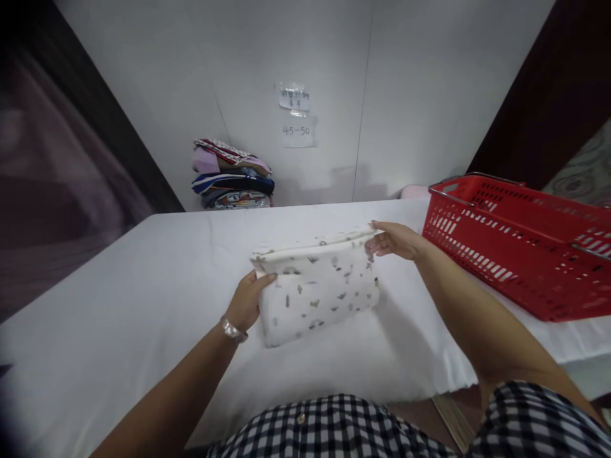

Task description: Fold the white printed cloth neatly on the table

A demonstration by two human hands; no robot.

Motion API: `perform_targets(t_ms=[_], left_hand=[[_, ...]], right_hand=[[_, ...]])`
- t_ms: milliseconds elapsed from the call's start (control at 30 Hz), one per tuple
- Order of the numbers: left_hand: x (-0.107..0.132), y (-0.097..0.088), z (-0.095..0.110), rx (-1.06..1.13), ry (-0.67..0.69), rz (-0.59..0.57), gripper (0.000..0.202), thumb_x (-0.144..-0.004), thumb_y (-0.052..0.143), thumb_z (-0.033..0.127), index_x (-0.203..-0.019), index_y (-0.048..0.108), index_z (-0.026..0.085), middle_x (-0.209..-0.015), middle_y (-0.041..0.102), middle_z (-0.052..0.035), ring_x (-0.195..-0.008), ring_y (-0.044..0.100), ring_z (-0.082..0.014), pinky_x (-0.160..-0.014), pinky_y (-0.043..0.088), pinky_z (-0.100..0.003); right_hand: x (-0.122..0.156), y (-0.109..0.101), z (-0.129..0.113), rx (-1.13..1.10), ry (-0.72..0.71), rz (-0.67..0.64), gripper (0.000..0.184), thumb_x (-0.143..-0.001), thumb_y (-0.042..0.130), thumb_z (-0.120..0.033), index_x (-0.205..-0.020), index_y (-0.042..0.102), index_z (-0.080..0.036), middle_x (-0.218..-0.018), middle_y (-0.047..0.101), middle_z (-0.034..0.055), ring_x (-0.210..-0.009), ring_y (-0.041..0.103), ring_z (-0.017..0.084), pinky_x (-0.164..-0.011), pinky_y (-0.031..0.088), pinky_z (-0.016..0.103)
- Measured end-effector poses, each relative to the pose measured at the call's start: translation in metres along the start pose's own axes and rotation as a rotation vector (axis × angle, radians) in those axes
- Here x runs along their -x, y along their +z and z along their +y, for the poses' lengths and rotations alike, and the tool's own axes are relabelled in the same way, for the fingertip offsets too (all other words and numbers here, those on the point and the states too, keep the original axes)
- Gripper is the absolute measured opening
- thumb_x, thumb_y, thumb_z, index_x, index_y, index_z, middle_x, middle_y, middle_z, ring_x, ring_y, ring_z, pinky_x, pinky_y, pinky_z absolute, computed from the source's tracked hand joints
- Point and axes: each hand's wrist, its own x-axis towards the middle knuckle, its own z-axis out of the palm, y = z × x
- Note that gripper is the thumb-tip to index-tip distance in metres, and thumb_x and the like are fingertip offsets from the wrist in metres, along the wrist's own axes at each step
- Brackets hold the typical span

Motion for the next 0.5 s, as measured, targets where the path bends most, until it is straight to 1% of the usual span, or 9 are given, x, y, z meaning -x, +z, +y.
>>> perform_targets(t_ms=[67,100,133,167,267,367,433,500], left_hand=[[-0.021,-0.015,-0.017,0.077,-0.166,0.101,0.035,-0.067,0.068,0.025,-0.099,0.060,0.012,-0.092,0.069,-0.0096,-0.080,0.065,-0.0205,-0.075,0.052,-0.033],[-0.030,-0.023,-0.026,0.088,-0.245,0.154,0.030,-0.070,0.066,0.024,-0.097,0.060,0.012,-0.093,0.069,-0.0108,-0.080,0.065,-0.0201,-0.075,0.052,-0.033],[-0.037,-0.032,-0.034,0.076,-0.320,0.220,0.025,-0.072,0.064,0.024,-0.094,0.060,0.011,-0.093,0.068,-0.0119,-0.079,0.065,-0.0196,-0.075,0.052,-0.033],[-0.043,-0.040,-0.042,0.063,-0.377,0.239,0.024,-0.075,0.061,0.025,-0.093,0.059,0.010,-0.092,0.068,-0.0127,-0.079,0.065,-0.0195,-0.074,0.052,-0.033],[-0.051,-0.057,-0.056,0.014,-0.400,0.188,0.028,-0.080,0.057,0.033,-0.096,0.057,0.009,-0.090,0.068,-0.0119,-0.080,0.064,-0.0195,-0.073,0.052,-0.033],[-0.053,-0.060,-0.059,-0.030,-0.365,0.146,0.033,-0.078,0.060,0.039,-0.097,0.056,0.011,-0.090,0.068,-0.0093,-0.080,0.063,-0.0194,-0.072,0.052,-0.033],[-0.057,-0.060,-0.059,-0.062,-0.363,0.171,0.030,-0.075,0.064,0.035,-0.094,0.056,0.013,-0.088,0.068,-0.0085,-0.079,0.064,-0.0197,-0.070,0.053,-0.034],[-0.062,-0.061,-0.059,-0.107,-0.357,0.209,0.024,-0.074,0.065,0.031,-0.090,0.056,0.016,-0.085,0.068,-0.0082,-0.078,0.064,-0.0204,-0.069,0.053,-0.036]], right_hand=[[-0.018,0.017,0.016,0.001,-0.057,0.047,0.042,-0.088,0.041,-0.044,-0.122,0.045,-0.019,-0.101,0.067,0.0122,-0.079,0.066,0.018,-0.069,0.054,0.032],[-0.026,0.026,0.027,0.057,-0.049,0.085,0.044,-0.087,0.044,-0.042,-0.124,0.043,-0.018,-0.107,0.065,0.0132,-0.084,0.065,0.019,-0.071,0.054,0.033],[-0.032,0.036,0.038,0.155,-0.015,0.116,0.046,-0.087,0.045,-0.041,-0.125,0.044,-0.016,-0.112,0.063,0.0144,-0.089,0.064,0.020,-0.074,0.054,0.033],[-0.037,0.046,0.050,0.280,0.014,0.159,0.046,-0.086,0.046,-0.041,-0.124,0.046,-0.015,-0.116,0.061,0.0145,-0.094,0.063,0.021,-0.076,0.053,0.033],[-0.043,0.071,0.080,0.398,0.051,0.208,0.051,-0.081,0.054,-0.041,-0.124,0.050,-0.013,-0.120,0.058,0.0156,-0.106,0.057,0.026,-0.089,0.046,0.039],[-0.037,0.086,0.096,0.483,0.055,0.238,0.065,-0.075,0.058,-0.051,-0.129,0.047,-0.017,-0.127,0.053,0.0139,-0.115,0.050,0.029,-0.099,0.037,0.042],[-0.030,0.090,0.102,0.544,0.053,0.233,0.078,-0.071,0.059,-0.058,-0.136,0.039,-0.020,-0.133,0.047,0.0127,-0.118,0.047,0.030,-0.098,0.037,0.042],[-0.025,0.091,0.106,0.543,0.057,0.197,0.085,-0.069,0.060,-0.061,-0.140,0.032,-0.022,-0.135,0.046,0.0120,-0.115,0.050,0.029,-0.093,0.043,0.039]])
